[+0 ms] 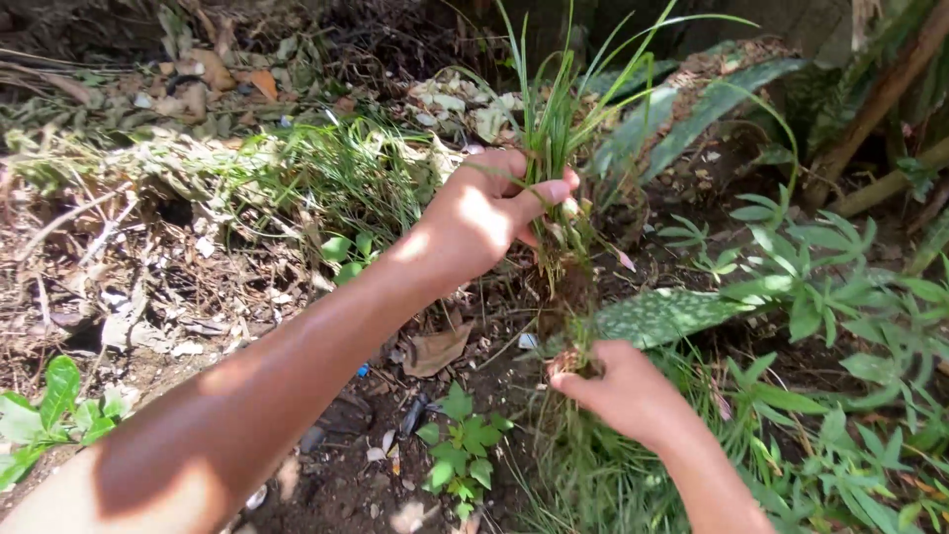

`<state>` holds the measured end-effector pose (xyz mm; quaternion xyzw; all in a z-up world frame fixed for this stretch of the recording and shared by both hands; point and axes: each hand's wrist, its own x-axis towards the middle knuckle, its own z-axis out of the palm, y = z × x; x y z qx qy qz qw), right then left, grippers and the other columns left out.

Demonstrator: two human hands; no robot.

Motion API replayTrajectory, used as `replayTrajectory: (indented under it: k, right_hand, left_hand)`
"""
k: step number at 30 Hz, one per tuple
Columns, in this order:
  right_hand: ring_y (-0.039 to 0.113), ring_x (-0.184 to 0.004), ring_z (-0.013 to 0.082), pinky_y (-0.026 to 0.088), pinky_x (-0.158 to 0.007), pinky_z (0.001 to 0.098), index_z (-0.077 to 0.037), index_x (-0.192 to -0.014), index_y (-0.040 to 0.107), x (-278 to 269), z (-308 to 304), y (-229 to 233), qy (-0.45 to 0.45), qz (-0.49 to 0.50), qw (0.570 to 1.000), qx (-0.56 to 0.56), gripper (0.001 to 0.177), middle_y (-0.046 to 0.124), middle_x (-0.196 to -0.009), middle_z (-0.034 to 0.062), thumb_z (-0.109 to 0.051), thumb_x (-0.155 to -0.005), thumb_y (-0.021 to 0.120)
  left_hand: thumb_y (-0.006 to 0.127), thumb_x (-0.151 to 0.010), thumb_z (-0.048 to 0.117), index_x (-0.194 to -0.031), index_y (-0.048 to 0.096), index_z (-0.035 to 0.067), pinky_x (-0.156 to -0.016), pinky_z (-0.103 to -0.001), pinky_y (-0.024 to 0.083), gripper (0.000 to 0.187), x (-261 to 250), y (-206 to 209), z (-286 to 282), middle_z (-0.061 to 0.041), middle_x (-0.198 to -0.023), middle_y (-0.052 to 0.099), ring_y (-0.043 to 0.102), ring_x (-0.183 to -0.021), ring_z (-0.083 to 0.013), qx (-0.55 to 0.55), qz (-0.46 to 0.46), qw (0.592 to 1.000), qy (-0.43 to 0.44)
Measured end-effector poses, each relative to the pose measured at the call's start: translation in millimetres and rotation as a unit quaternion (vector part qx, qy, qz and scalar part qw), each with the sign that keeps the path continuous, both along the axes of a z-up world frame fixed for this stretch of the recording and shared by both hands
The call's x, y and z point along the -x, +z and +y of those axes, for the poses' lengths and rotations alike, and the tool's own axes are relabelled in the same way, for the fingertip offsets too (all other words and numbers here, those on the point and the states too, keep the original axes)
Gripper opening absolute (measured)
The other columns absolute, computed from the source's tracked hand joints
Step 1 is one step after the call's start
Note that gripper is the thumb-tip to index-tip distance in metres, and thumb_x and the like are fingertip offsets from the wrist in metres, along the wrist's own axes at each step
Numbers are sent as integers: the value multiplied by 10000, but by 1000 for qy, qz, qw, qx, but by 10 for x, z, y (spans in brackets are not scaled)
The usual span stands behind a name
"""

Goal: Pulling grass and weeds from the soil by hand in an outdoor area.

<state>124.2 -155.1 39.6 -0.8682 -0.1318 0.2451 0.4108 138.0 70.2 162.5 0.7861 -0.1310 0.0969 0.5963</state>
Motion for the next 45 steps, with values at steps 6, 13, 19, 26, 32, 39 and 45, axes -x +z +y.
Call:
replayTrajectory:
  k: [6, 13, 19, 26, 32, 39, 45]
  right_hand:
    - [707, -980, 261, 539, -898, 401, -153, -1150, 753, -448, 516, 867, -10, -126, 976, 176, 342, 764, -1063, 123, -335, -862, 779]
    - [698, -1002, 394, 526, -939, 480, -54, -1194, 710, -1106, 1433, 1514, 80, -363, 905, 206, 377, 723, -1089, 241, -277, -894, 759]
    - [664, -952, 450, 529, -832, 526, 29, -1011, 724, -1827, 2222, 1557, 187, -584, 780, 124, 217, 694, -995, 247, -166, -920, 750]
    - [704, -975, 394, 589, -818, 479, -36, -1268, 640, -1916, 3221, 1444, 152, -451, 846, 241, 353, 696, -1091, 255, -47, -916, 653]
    - [610, -1248, 320, 587, -990, 415, -240, -1649, 115, -1716, 3129, 566, 194, -187, 918, 292, 964, 301, -1632, 150, 79, -861, 568]
    - [546, -1278, 362, 464, -1051, 464, -119, -1445, 517, -1381, 2058, 311, 249, -356, 890, 136, 597, 478, -1483, 155, -92, -860, 633]
    - [668, -1073, 285, 530, -946, 419, -79, -1323, 626, -1032, 1220, 355, 193, -320, 925, 69, 480, 670, -1258, 138, -149, -851, 674]
  left_hand:
    - [675, -967, 326, -1083, 679, 7, -541, -312, 528, 339, -340, 88, 524, -33, -730, 631, 599, -610, -129, -85, 76, 988, 101]
    - [621, -979, 274, -1023, 677, 46, -653, -298, 615, 239, -738, 213, 1392, -40, -832, 732, 707, -721, -116, 19, 44, 989, 143]
    - [630, -989, 240, -1040, 628, 12, -704, -321, 617, 234, -1094, 196, 2073, -87, -909, 745, 724, -808, -169, 173, -34, 978, 111]
    - [570, -1025, 210, -1169, 619, 23, -792, -352, 687, 242, -1511, -426, 2795, -125, -1193, 671, 690, -959, -186, 228, 7, 954, 194]
    - [622, -1028, 149, -1275, 648, 13, -926, -366, 583, 283, -1540, -1529, 3018, -110, -1163, 769, 735, -1033, -241, -746, 157, 634, 127]
    - [632, -983, 350, -998, 753, 89, -791, -444, 603, 288, -805, -802, 2155, -130, -951, 744, 735, -849, -288, -478, 195, 786, 340]
    - [607, -989, 388, -986, 754, 113, -830, -460, 603, 311, -367, -587, 1468, -162, -958, 755, 736, -840, -296, -492, 165, 829, 208]
